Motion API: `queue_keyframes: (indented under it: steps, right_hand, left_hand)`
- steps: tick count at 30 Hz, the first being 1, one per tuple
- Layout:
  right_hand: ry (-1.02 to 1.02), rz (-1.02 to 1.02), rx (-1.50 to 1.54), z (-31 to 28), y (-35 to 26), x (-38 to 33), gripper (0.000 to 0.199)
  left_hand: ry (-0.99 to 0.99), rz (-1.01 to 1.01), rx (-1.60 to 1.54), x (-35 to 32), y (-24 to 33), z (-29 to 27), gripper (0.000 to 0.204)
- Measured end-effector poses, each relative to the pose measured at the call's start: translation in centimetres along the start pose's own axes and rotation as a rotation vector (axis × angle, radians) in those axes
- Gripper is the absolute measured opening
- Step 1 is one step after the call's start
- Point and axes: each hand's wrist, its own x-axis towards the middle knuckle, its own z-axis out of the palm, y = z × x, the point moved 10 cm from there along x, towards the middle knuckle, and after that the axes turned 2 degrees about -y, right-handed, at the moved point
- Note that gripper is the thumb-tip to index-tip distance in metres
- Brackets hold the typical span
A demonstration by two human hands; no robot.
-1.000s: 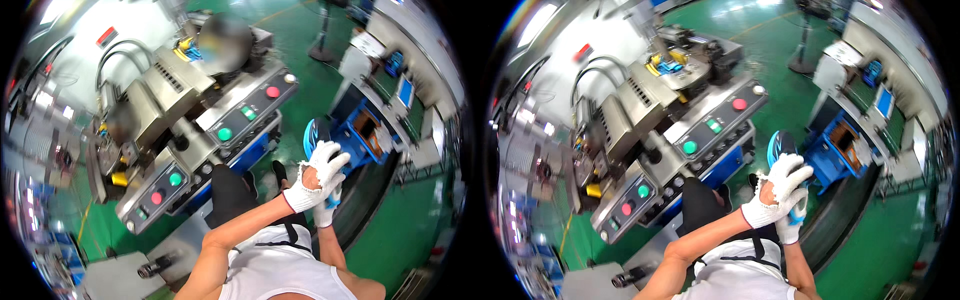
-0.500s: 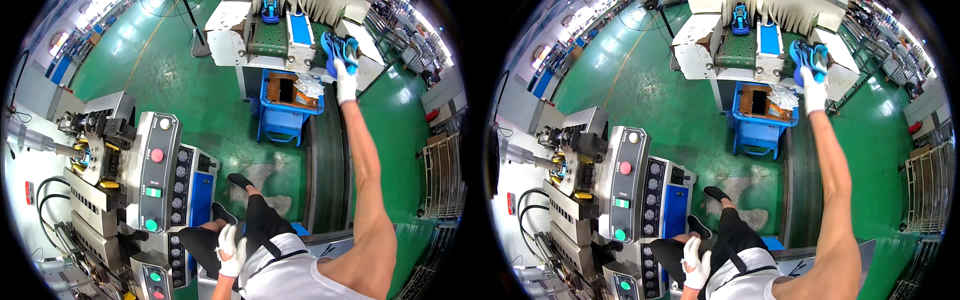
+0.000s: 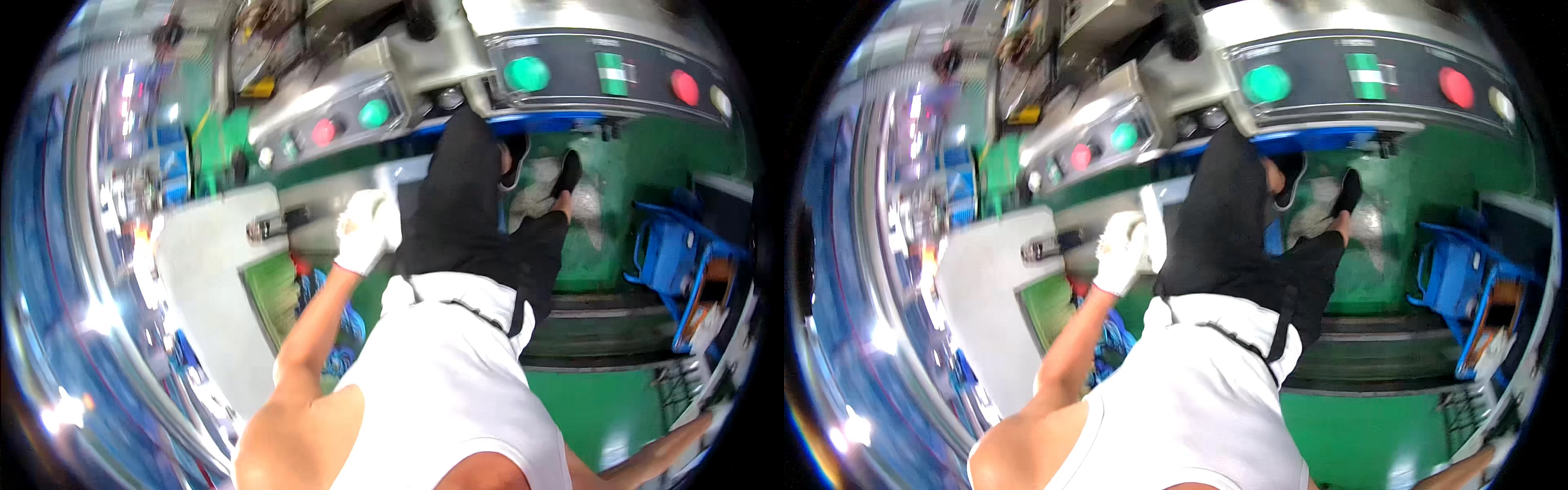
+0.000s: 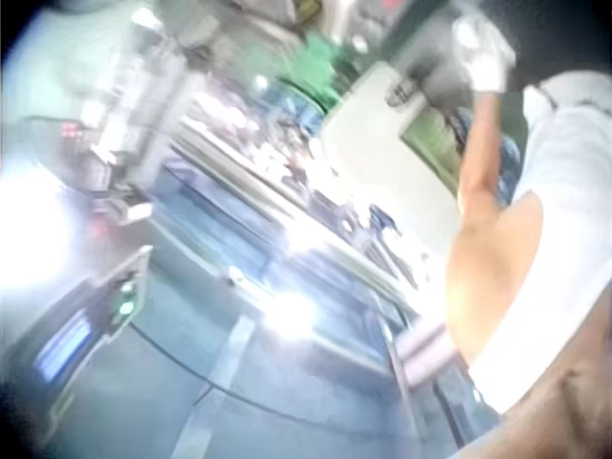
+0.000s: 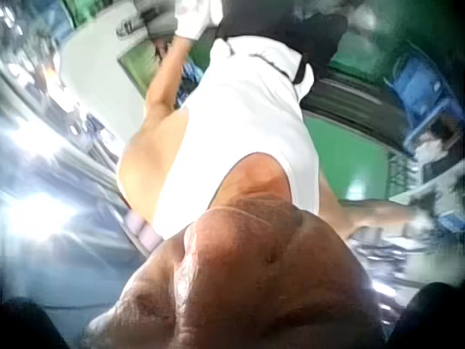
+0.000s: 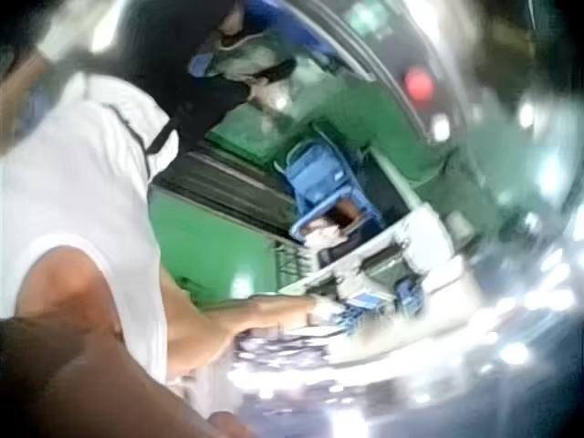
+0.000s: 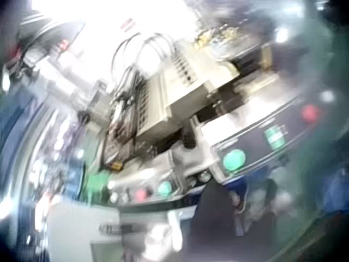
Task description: The person repeatedly places blue and black sneakers into a pneumatic press machine in a factory setting. They press a green button to activate the machine, wait for the cycle to complete, and then remove the shoes. The person handles the shoes one at a time, placing them on a nearby surface after processing.
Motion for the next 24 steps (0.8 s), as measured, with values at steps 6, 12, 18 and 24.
queue_keyframes:
  steps: [6,12,18,24]
  right_hand:
    - [-0.622,0.207,0.189,14.7,-5.7,-31.8,0.063]
    - [-1.319,-0.080,0.172,23.1,-22.6,-56.9,0.064]
    - [-1.624,-0.724,-0.109,22.8,-36.7,-63.2,0.056]
    - [-1.744,-0.990,0.009,18.4,-47.6,-73.5,0.050]
  left_hand:
    - [0.110,-0.856,0.350,-25.0,-29.5,-14.3,0.036]
    - [-0.119,-1.304,0.091,-40.9,-38.3,-6.9,0.058]
    - [0.351,-1.242,-0.098,-43.5,-29.8,0.9,0.081]
    - [0.538,-1.641,-0.221,-52.2,-28.4,8.6,0.103]
